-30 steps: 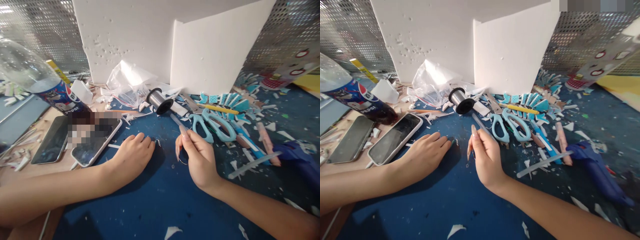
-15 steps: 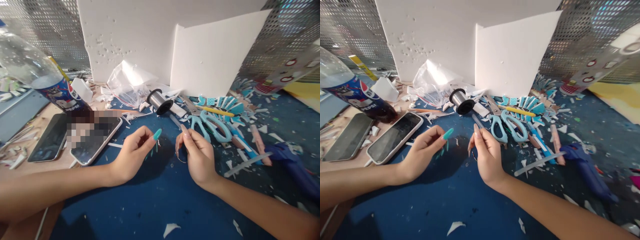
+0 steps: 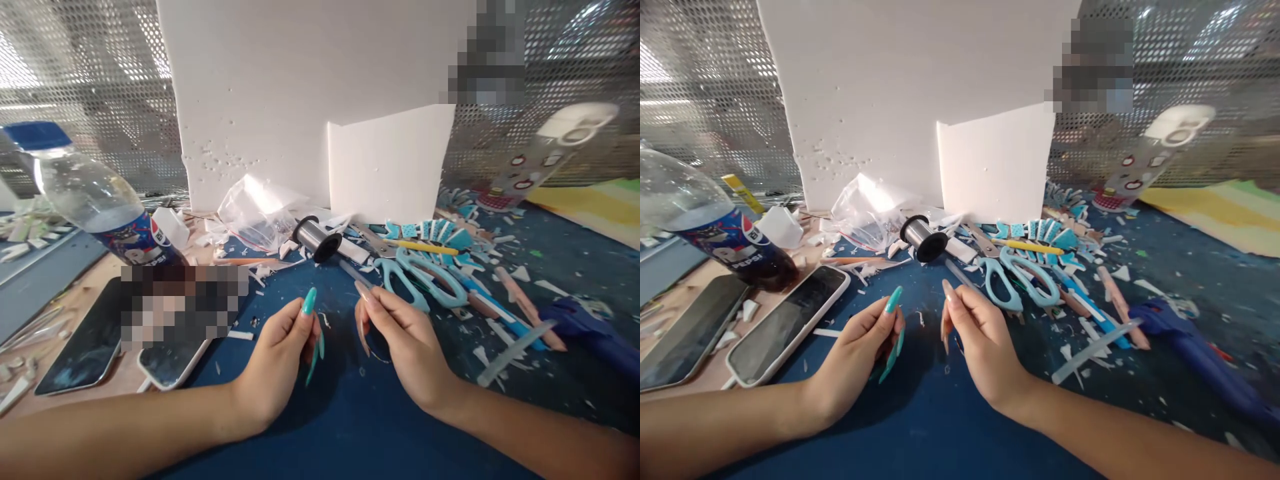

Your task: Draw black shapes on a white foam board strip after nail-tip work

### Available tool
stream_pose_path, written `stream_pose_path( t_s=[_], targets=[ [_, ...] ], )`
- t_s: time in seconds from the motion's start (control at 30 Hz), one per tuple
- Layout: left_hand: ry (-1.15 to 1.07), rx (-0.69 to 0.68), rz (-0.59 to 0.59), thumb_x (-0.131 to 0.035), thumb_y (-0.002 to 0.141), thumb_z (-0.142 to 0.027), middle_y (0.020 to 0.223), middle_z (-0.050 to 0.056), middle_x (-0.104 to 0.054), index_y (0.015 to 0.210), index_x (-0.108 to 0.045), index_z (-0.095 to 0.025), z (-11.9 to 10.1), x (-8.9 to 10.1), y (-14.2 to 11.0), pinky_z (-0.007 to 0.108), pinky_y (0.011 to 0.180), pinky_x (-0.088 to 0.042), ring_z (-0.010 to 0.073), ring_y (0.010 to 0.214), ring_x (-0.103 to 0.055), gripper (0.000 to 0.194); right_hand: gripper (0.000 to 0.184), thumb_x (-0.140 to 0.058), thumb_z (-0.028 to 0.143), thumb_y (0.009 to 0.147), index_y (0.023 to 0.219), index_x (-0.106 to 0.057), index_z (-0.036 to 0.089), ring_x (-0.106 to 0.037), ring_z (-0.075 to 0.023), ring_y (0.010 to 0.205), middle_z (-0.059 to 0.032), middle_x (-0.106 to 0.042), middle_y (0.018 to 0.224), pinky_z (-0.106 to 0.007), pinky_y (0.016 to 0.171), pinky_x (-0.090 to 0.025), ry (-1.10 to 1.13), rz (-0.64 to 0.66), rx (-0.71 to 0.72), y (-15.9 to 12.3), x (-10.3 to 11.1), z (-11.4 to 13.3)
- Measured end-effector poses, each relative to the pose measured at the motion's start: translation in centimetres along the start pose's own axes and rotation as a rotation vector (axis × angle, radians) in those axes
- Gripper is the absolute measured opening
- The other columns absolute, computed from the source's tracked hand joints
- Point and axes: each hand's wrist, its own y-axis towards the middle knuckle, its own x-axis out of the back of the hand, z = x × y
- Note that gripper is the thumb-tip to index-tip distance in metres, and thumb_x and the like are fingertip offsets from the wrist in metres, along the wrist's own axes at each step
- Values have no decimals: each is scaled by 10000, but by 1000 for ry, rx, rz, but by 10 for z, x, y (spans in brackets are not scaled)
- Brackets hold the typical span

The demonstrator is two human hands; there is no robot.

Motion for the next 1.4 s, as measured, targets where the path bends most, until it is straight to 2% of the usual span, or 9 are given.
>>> stream_pose_path(
  t_s=[0.17,0.27,0.4,0.63,0.93,1.4],
  targets=[
    [-19,-4,27,-522,796,-648,487,-89,-367,658,-422,-176,1,-4,-5,164,398,-225,41,420,-289,502,386,-403,363,983,652,-502,191,-498,-121,587,12,-508,617,-268,605,-408,-49,204,81,-5,0,2],
    [-2,-4,46,-508,832,-610,497,-87,-361,660,-415,-177,1,-5,-6,167,401,-227,42,425,-281,475,390,-382,359,987,666,-524,190,-505,-137,624,-7,-528,645,-279,611,-416,-99,258,124,-6,0,3],
    [28,-28,43,-475,880,-559,519,-79,-373,673,-418,-177,1,-5,-6,170,409,-236,46,439,-294,438,375,-387,319,984,663,-530,190,-496,-137,616,-7,-513,640,-283,607,-423,-146,253,162,-6,-1,3],
    [70,-59,68,-445,930,-466,543,-74,-380,674,-421,-176,-3,-4,-7,172,420,-256,52,463,-296,387,306,-411,172,957,667,-507,194,-471,-123,583,10,-478,607,-270,606,-420,-260,193,355,-9,-2,6],
    [119,-48,69,-415,957,-395,569,-57,-409,665,-429,-178,-5,-4,-6,174,465,-320,62,496,-346,364,272,-418,134,947,696,-491,211,-468,-125,576,19,-472,599,-271,621,-425,-283,204,352,-7,-3,7],
    [132,-47,86,-389,972,-376,577,-58,-401,681,-432,-177,-4,-3,-5,171,459,-308,60,499,-328,356,263,-425,112,933,700,-494,211,-466,-118,565,24,-461,600,-255,601,-427,-281,212,347,-6,-3,9]
  ],
)
